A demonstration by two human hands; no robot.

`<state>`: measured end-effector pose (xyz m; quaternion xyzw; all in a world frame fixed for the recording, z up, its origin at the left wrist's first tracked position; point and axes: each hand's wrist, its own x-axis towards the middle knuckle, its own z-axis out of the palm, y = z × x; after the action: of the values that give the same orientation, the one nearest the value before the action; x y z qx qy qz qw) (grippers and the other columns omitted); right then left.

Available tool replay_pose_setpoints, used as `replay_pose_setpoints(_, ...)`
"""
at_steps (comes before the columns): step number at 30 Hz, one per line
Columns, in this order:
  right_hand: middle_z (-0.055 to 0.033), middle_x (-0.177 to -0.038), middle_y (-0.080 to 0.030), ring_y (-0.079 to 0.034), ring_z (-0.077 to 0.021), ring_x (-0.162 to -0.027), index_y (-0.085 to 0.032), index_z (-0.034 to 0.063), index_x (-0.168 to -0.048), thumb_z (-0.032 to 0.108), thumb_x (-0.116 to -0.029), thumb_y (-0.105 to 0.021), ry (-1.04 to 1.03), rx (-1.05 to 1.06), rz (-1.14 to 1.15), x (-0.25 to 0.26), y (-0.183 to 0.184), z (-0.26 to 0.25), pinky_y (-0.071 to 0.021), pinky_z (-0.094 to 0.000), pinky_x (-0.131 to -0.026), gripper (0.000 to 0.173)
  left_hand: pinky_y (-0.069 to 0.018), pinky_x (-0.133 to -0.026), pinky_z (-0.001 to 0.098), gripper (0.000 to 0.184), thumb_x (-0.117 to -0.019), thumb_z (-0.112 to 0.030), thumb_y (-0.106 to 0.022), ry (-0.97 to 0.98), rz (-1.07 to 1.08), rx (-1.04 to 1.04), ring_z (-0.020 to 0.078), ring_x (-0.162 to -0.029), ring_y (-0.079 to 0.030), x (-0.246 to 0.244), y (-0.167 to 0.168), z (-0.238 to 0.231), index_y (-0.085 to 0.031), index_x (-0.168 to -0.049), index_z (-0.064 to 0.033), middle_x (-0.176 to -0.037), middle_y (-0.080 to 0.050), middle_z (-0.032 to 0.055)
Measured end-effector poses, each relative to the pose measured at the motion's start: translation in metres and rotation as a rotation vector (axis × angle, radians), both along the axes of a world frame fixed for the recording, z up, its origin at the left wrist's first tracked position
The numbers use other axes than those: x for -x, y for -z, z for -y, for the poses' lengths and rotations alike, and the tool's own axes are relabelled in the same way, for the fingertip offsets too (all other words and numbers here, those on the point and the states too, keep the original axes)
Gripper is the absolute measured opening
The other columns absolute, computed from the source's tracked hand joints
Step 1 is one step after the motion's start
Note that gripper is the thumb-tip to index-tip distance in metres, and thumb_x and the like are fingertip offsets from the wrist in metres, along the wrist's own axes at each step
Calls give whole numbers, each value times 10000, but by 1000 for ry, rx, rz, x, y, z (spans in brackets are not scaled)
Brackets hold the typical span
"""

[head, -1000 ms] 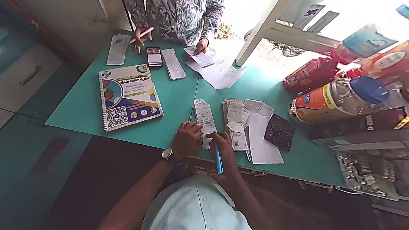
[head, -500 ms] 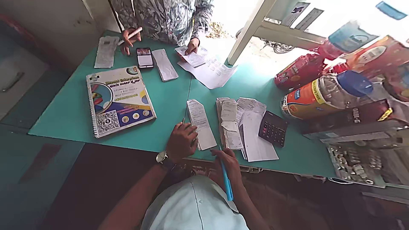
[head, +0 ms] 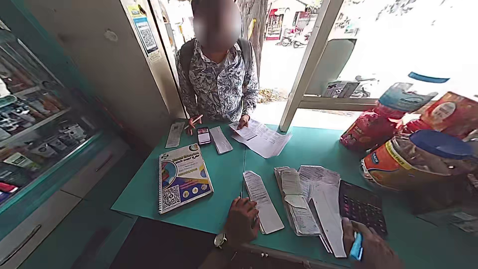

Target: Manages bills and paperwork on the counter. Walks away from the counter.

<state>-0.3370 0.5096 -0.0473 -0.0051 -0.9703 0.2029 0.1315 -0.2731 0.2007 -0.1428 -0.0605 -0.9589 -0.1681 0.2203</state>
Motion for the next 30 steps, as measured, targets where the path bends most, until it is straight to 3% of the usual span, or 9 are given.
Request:
replay_pose_setpoints(3,-275,-1105,-708,-632,-512,-1132,-735,10,-1125,427,-1056,-465,23,27,59,-1,-1,-6,-371,-744,-1014,501,-458,-1084,519,238,-899,-363,-662,3,9,4,226,-1263,-618,-4,4,-1,-800,-1024,-214,-1268,-714,-31)
replay_pose_setpoints(8,-221,-943,-734,-705,-415,-964,-747,-17,-990,361,-1062,-473,-236,87,38,-13,-13,30,-459,-687,-918,472,-470,-1069,517,220,-877,-360,-678,-14,-37,14,216,-1243,-632,3,1,0,-806,-994,-226,-1244,-726,-42)
replay_pose_setpoints(11,-185,-982,-762,-699,-423,-1070,-772,13,-984,332,-1037,-522,-331,193,58,-23,0,59,-421,-697,-1018,408,-469,-1071,518,224,-885,-357,-674,-4,-26,15,220,-1251,-627,-3,4,0,-804,-1005,-219,-1247,-724,-37)
replay_pose_setpoints(16,-172,-998,-765,-705,-405,-1073,-776,18,-1005,314,-1027,-569,-433,217,21,-17,8,96,-486,-616,-1013,362,-468,-1067,537,220,-894,-342,-674,2,-14,-1,241,-1247,-633,2,0,2,-808,-1009,-209,-1245,-729,-24)
replay_pose_setpoints(20,-71,-1068,-772,-731,-127,-1006,-717,-10,-1049,177,-1059,-457,-647,774,-78,-37,-14,105,-590,-306,-910,320,-479,-1062,510,222,-892,-361,-670,-6,-19,8,219,-1242,-633,-1,5,-2,-804,-1004,-222,-1238,-728,-38)
replay_pose_setpoints(23,-80,-1118,-774,-752,-217,-1017,-680,62,-1056,265,-1098,-402,-725,1171,143,-33,-14,117,-635,-380,-860,347,-473,-1072,504,215,-892,-361,-669,-14,-29,18,206,-1248,-627,0,4,1,-803,-992,-226,-1240,-726,-49)
replay_pose_setpoints(25,-132,-1058,-774,-749,-263,-1006,-662,61,-1003,281,-1109,-327,-589,1449,371,-28,-10,126,-620,-396,-838,415,-463,-1084,502,214,-901,-358,-660,-13,-13,13,198,-1260,-617,0,3,1,-797,-998,-225,-1248,-720,-51)
replay_pose_setpoints(28,-39,-785,-754,-737,-162,-711,-628,203,-895,477,-1106,-210,-172,1913,728,-17,-9,142,-574,-281,-595,543,-467,-1075,511,217,-891,-359,-663,-5,-23,10,208,-1249,-626,0,5,0,-795,-991,-220,-1246,-722,-43)
replay_pose_setpoints(30,-28,-739,-713,-687,-152,-623,-656,196,-927,520,-1094,-219,-91,2013,792,-9,0,150,-555,-282,-548,569,-466,-1075,523,225,-892,-358,-664,1,-16,4,224,-1250,-627,2,1,1,-794,-999,-208,-1255,-720,-28)
